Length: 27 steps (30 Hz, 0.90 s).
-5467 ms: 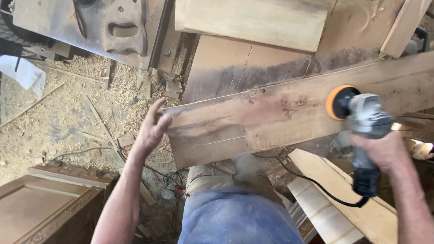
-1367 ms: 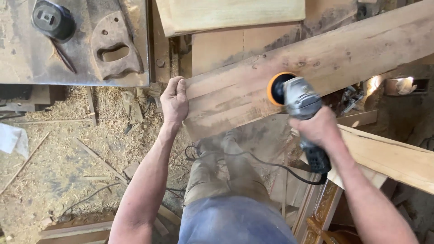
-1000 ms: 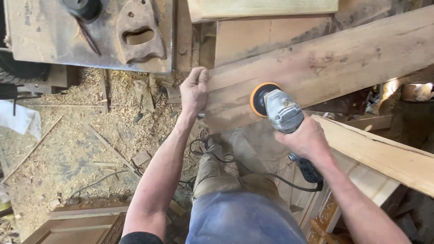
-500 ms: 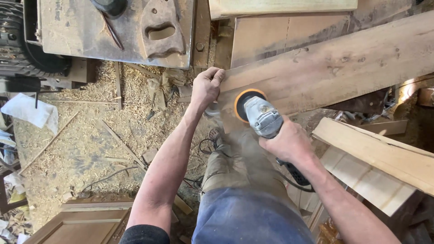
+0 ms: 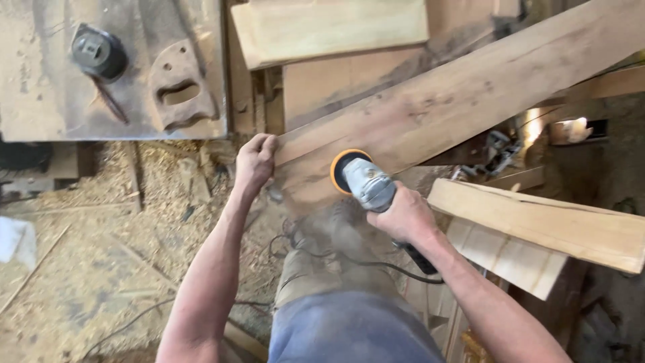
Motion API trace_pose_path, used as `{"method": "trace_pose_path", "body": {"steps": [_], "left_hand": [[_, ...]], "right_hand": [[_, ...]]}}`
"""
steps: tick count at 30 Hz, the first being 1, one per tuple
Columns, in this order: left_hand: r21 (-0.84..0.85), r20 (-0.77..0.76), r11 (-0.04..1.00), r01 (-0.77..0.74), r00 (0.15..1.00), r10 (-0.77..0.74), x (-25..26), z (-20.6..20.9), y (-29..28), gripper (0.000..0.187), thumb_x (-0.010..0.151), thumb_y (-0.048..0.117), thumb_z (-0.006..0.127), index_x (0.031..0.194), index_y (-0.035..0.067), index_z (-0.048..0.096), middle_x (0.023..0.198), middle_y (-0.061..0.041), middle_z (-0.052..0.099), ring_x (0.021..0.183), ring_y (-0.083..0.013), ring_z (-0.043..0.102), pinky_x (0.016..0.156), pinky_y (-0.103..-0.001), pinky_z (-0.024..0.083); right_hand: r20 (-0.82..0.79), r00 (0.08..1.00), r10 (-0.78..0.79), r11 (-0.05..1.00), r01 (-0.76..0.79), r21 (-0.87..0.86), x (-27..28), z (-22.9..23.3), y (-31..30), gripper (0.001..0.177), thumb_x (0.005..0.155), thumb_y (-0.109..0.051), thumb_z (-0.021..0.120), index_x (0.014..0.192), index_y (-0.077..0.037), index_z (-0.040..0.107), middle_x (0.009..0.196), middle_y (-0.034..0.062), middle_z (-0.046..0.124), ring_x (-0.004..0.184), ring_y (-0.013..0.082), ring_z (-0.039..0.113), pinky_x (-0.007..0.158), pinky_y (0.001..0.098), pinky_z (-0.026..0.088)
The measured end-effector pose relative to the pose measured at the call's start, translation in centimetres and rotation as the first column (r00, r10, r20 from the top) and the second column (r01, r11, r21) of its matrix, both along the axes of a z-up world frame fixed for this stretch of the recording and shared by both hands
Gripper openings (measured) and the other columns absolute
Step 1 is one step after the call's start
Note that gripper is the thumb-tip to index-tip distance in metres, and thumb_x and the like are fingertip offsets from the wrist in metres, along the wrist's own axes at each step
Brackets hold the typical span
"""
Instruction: Sanding a long wooden board using a handheld power sander in a workshop environment.
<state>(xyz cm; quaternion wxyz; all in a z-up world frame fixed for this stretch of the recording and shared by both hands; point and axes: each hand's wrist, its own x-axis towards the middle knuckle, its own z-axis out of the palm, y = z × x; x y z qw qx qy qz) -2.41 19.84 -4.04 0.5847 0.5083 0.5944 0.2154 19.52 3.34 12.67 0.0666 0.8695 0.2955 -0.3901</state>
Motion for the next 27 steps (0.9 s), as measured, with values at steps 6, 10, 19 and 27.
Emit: {"method": "trace_pose_path", "body": {"steps": [6, 10, 19, 27], "left_hand": [[0.049, -0.063, 0.993, -0.109, 0.992, 0.112, 0.8, -2.8, -0.3, 0.019, 0.103, 0.034, 0.062, 0.111, 0.022, 0.075, 0.089, -0.017, 0.068, 0.089, -0.0284, 0.067, 0.080, -0.049, 0.053], [0.055, -0.122, 0.980, -0.192, 0.973, 0.198, 2.9, 0.9, -2.0, 0.023, 0.108, 0.037, 0.053, 0.123, 0.025, 0.066, 0.104, -0.020, 0.070, 0.108, -0.0400, 0.067, 0.094, -0.053, 0.051], [0.153, -0.334, 0.963, -0.221, 0.906, 0.261, 4.4, 2.1, -2.6, 0.022, 0.110, 0.041, 0.051, 0.122, 0.031, 0.066, 0.098, -0.018, 0.073, 0.102, -0.0404, 0.069, 0.089, -0.050, 0.053], [0.292, -0.263, 0.932, -0.213, 0.919, 0.293, 4.0, 0.1, -2.2, 0.020, 0.112, 0.031, 0.053, 0.117, 0.024, 0.071, 0.089, -0.018, 0.069, 0.087, -0.0313, 0.067, 0.079, -0.046, 0.052]], "right_hand": [[0.020, 0.988, -0.156, 0.988, 0.156, -0.010, 6.5, 0.0, -1.8, 0.070, 0.061, -0.044, 0.081, 0.121, -0.009, 0.067, 0.115, 0.0182, 0.075, 0.118, 0.0378, 0.068, 0.098, 0.0507, 0.054], [0.041, 0.966, -0.255, 0.967, 0.255, 0.017, 10.2, 0.7, -3.0, 0.070, 0.058, -0.038, 0.085, 0.118, -0.005, 0.070, 0.110, 0.0216, 0.076, 0.114, 0.0383, 0.069, 0.094, 0.0523, 0.054], [0.040, 0.893, -0.449, 0.879, 0.433, 0.200, 21.4, 1.3, -4.1, 0.058, 0.055, -0.032, 0.093, 0.099, 0.003, 0.075, 0.093, 0.0271, 0.074, 0.096, 0.0410, 0.073, 0.071, 0.0541, 0.052], [0.063, 0.904, -0.423, 0.894, 0.405, 0.190, 23.8, 0.8, -2.8, 0.064, 0.055, -0.032, 0.093, 0.107, 0.001, 0.075, 0.100, 0.0239, 0.074, 0.101, 0.0393, 0.071, 0.070, 0.0553, 0.053]]}}
